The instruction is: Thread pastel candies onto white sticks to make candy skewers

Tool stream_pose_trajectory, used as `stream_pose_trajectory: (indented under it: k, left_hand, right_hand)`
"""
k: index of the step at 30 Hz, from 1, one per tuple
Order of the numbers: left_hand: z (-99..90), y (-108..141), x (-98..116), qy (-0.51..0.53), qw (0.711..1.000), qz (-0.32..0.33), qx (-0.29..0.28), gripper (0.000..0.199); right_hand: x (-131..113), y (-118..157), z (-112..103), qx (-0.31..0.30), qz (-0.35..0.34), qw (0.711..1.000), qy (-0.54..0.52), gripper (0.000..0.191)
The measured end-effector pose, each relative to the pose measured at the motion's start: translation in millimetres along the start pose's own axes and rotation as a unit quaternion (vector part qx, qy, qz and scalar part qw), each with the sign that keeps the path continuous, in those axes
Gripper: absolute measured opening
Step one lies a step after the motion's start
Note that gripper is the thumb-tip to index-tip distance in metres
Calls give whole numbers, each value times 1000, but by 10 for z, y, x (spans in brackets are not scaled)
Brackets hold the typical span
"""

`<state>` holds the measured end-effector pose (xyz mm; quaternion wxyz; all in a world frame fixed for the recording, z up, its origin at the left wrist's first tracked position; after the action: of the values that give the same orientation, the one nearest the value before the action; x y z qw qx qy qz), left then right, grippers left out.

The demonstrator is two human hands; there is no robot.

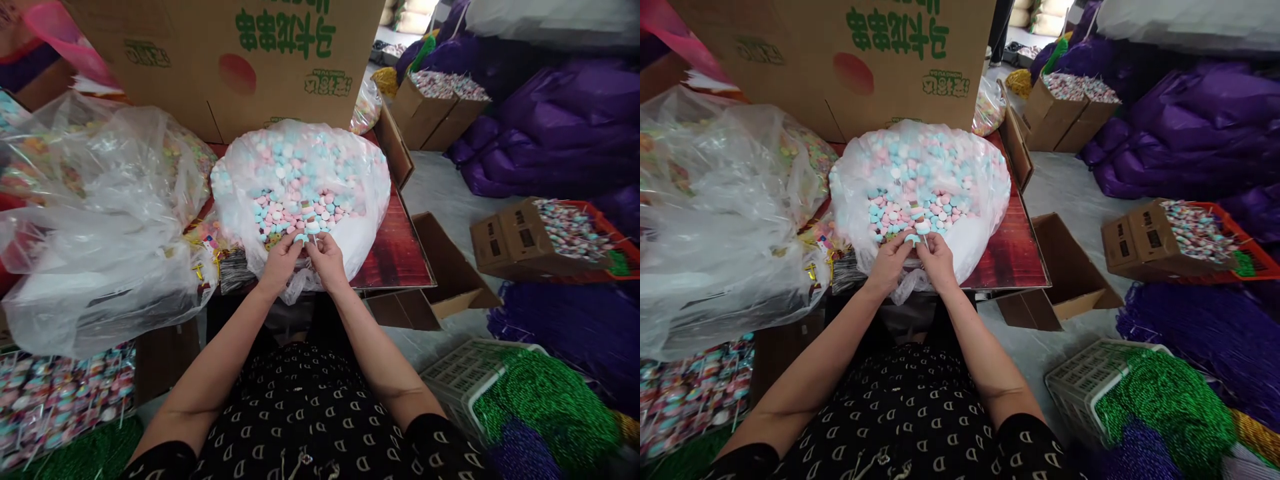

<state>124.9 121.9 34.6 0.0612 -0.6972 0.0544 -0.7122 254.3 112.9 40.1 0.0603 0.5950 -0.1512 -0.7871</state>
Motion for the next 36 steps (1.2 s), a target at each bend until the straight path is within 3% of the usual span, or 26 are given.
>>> stream_pose_trajectory:
  k: [4, 12, 17, 23, 29, 36]
  left_hand:
    - [-26, 11, 97, -50, 997, 46, -20, 44]
    - [-7, 69, 159, -82, 994, 42, -61, 50]
    - [-22, 35, 163, -96, 992, 61, -47, 43]
    - [-28, 29, -9, 39, 999, -3, -11, 36]
    - [-72, -40, -27, 139, 989, -38, 14, 38]
    - [-18, -48, -20, 234, 969, -81, -7, 46]
  right_hand:
    - [17, -13, 20, -6, 4, 1000, -6, 38]
    - [11, 19, 6, 3, 17, 999, 30, 41]
    - [35, 41, 15, -42, 26, 999, 23, 51]
    - [6, 284, -202, -31, 20, 998, 42, 54]
    - [143, 656, -427, -50, 26, 991, 122, 48]
    - [240, 685, -495, -32, 11, 980, 198, 48]
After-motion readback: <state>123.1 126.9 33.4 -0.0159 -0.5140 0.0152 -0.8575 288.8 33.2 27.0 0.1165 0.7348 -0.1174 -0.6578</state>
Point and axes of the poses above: each hand's wrist, its own y-axis away from the middle knuckle, its own z-axis out of the palm, x = y × z, the point moved 7 cm from there along -y, towards the middle knuckle, and after that the axes turned 12 degrees about z, right-handed, at the moved point
